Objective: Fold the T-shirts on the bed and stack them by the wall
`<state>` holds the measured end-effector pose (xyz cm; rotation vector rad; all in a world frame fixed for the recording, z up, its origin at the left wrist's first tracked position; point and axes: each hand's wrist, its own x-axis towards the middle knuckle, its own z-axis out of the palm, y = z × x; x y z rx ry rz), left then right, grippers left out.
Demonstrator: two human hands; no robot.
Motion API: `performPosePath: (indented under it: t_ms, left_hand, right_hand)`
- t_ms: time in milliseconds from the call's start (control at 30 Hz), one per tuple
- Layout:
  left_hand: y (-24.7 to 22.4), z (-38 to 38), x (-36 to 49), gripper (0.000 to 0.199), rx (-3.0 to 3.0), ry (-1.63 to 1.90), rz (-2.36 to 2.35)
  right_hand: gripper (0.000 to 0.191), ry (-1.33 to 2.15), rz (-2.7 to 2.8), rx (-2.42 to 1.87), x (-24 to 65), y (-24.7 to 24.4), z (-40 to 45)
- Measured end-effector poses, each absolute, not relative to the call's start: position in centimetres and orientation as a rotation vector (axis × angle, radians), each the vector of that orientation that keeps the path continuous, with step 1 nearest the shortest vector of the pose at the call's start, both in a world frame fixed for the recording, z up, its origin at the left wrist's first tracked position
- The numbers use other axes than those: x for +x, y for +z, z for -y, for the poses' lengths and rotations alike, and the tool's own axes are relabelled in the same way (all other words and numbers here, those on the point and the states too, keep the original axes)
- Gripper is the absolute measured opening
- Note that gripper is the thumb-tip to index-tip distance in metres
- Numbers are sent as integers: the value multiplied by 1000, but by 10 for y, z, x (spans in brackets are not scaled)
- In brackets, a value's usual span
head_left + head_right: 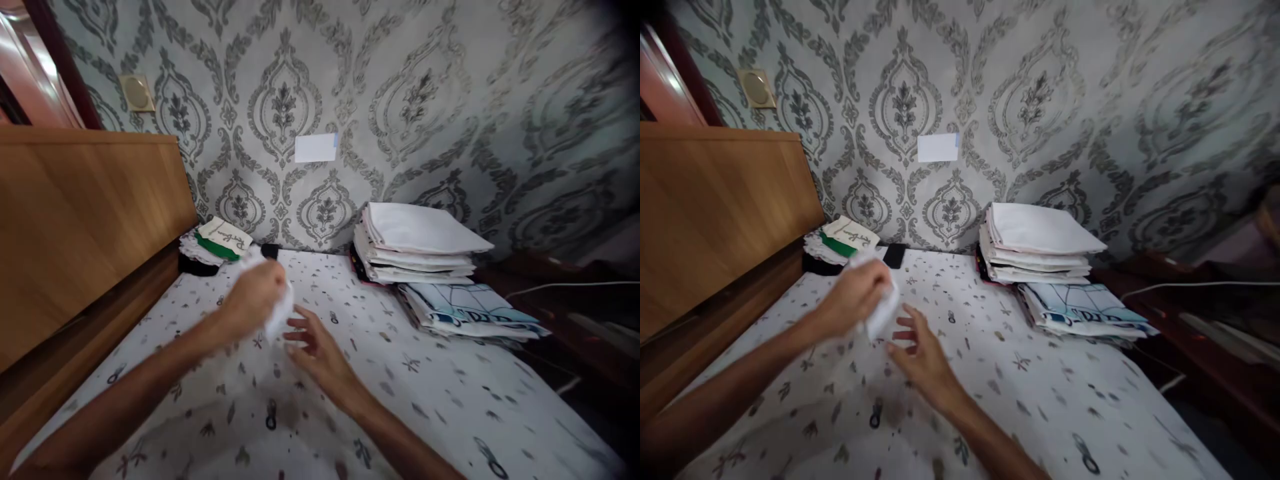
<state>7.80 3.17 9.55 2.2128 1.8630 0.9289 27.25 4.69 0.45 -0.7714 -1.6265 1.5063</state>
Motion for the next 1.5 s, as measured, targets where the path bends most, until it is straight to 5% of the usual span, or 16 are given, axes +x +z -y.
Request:
performPosePath:
  t_ms: [100, 367, 600, 733, 900, 1067, 1233, 1500]
  left_hand:
    - [74, 20, 134, 23, 2295, 824, -1420]
    - [24, 42, 88, 12, 1892, 1018, -1563]
    - [-6, 41, 83, 21, 1764, 884, -1520]
    - [-8, 35, 110, 41, 1818, 847, -1467]
    - [-2, 29, 130, 27, 1864, 850, -1401]
    - [6, 35, 139, 40, 1571, 833, -1130]
    - [5, 42, 148, 39, 1354, 886, -1195]
    - [30, 56, 116, 31, 1309, 1027, -1263]
  right_hand:
    - [25, 1571, 1428, -766, 248, -14, -21]
    - [34, 1938, 992, -909, 292, -22, -5]
    - [38, 2057, 738, -873, 311, -29, 12]
    - [40, 2088, 796, -857, 320, -31, 26]
    - [34, 2052, 913, -906, 332, -31, 33]
    - [50, 1916, 1175, -950, 339, -36, 34]
    - [39, 1716, 1568, -950, 342, -41, 37]
    - [31, 1576, 1068, -1064, 355, -32, 38]
